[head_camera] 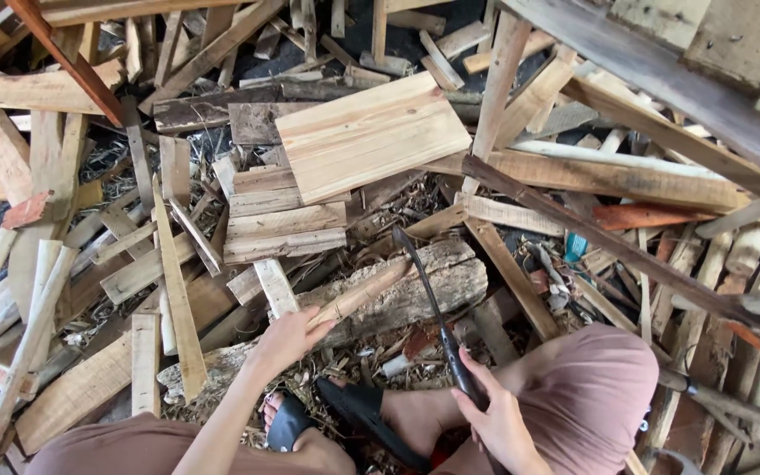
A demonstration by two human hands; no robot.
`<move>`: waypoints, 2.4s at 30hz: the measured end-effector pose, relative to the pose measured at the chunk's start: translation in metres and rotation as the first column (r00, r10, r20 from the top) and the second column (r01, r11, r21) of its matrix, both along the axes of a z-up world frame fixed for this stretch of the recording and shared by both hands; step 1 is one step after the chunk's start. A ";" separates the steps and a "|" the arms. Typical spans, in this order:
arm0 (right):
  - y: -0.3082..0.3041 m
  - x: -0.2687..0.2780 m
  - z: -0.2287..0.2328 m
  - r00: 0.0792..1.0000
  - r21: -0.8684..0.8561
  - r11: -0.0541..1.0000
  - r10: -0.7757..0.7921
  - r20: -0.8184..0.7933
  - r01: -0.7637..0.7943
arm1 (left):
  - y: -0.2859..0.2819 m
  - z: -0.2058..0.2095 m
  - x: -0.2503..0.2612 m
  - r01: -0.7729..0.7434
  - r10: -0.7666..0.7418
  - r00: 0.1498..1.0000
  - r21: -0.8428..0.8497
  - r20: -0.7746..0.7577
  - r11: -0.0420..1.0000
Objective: Removing nails from scrap wood using a crowbar
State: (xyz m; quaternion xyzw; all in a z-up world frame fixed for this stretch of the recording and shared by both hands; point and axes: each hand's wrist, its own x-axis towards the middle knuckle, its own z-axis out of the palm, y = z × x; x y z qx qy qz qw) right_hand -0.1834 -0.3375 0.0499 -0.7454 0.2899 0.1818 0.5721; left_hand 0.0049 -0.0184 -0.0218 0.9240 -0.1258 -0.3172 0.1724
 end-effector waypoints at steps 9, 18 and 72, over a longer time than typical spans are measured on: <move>-0.006 -0.002 0.069 0.836 -0.236 0.955 -0.023 0.548 0.181 | 0.010 -0.023 -0.009 0.067 -0.067 0.993 0.010 0.098 0.998; -0.007 -0.005 -0.010 0.997 -0.008 0.999 -0.042 -0.059 0.042 | 0.000 -0.009 -0.001 0.041 -0.042 0.999 0.044 0.021 0.998; -0.004 -0.041 -0.029 0.946 -0.238 0.971 0.087 0.314 -0.010 | -0.006 -0.001 -0.031 0.066 -0.065 0.998 0.049 -0.010 0.997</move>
